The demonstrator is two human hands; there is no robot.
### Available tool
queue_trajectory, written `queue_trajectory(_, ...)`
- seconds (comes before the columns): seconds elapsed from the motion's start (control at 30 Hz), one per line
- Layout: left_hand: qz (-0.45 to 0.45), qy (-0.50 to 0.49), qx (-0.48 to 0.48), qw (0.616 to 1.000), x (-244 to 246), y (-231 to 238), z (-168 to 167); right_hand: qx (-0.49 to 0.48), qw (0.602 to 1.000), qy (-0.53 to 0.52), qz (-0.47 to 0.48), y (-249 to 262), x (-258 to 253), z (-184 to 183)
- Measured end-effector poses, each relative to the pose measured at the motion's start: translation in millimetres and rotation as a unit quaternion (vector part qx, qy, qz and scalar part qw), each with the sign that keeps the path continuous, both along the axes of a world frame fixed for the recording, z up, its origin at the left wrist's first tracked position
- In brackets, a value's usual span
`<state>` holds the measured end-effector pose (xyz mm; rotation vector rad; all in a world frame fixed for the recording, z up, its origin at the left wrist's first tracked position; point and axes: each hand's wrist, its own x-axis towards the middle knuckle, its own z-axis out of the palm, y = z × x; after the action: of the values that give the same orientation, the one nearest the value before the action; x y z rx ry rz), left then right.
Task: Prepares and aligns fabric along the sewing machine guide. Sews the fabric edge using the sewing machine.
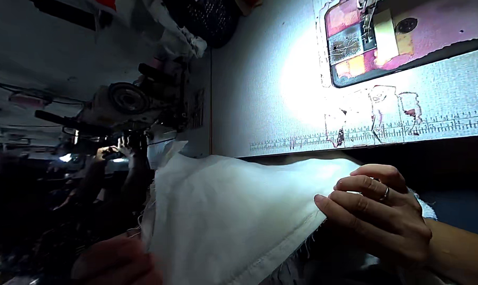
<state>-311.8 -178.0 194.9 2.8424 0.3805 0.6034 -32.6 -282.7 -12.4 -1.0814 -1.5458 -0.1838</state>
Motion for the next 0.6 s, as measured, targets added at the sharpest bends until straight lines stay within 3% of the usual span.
queue_trajectory(0.1, -0.009, 0.006, -0.009, 1.0, 13, -6, -5, -0.021, 0.998, 0.048, 0.023, -3, -6, 18)
queue_trajectory(0.23, 0.003, -0.009, -0.072, 0.997, 24, -19, -13, 0.006, 0.98, 0.127, 0.156, -5, -23, 56)
queue_trajectory(0.4, 0.043, -0.001, -0.024, 0.999, 20, -11, -15, -0.014, 0.971, 0.136, 0.196, 9, -29, 47)
queue_trajectory(0.5, 0.096, -0.203, 0.013, 0.974, 47, -4, -26, -0.074, 0.973, 0.129, 0.177, 5, -19, 32)
queue_trajectory(0.6, 0.165, -0.274, -0.024, 0.947, 56, -4, -15, -0.131, 0.967, 0.128, 0.179, -5, -5, 28)
